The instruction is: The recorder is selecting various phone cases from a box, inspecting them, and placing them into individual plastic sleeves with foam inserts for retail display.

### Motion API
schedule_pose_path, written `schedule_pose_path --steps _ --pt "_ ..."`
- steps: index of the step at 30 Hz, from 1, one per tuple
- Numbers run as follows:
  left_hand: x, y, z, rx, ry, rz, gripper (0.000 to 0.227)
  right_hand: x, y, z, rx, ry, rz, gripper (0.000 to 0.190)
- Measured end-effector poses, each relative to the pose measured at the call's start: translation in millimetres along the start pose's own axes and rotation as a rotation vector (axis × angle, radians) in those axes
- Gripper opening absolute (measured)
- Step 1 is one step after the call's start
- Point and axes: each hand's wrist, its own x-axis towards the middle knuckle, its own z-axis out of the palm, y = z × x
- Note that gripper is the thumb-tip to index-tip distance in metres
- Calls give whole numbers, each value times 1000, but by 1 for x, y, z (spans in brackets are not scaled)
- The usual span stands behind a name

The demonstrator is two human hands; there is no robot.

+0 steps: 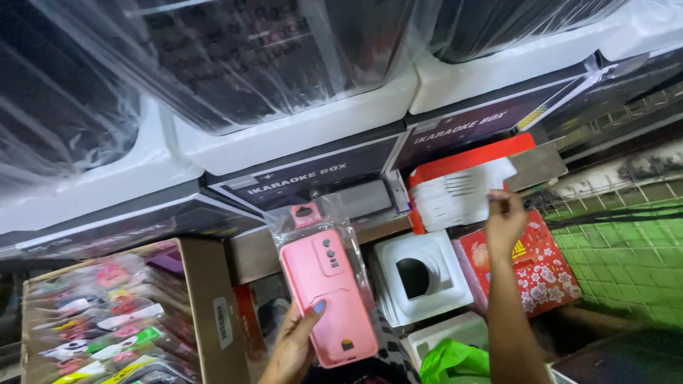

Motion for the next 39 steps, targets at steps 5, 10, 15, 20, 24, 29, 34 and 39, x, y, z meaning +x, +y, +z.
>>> schedule_pose_path --steps 5,10,15,20,24,29,34,39 --pt "-2 3 4 48 41 136 52 53 144 -48 -613 139 -76 16" --pt "-3 7 8 156 204 23 58 56 203 -59 -766 73 76 20" --pt "-1 0 -7 99 297 9 66 49 115 -62 -847 298 174 11" --pt "-5 8 -8 -33 250 -63 68 33 -8 -108 -166 367 -297 33" --pt "5 8 -10 174 56 6 77 15 -150 -82 0 426 -225 22" --pt "-2 19 -1 517 177 42 72 -41 -215 -10 565 -29 -115 28" --pt "-12 28 3 250 -3 40 70 -89 -253 84 487 -586 12 30" --pt "-18 22 -13 225 -54 24 73 -103 -282 126 398 -919 -132 31"
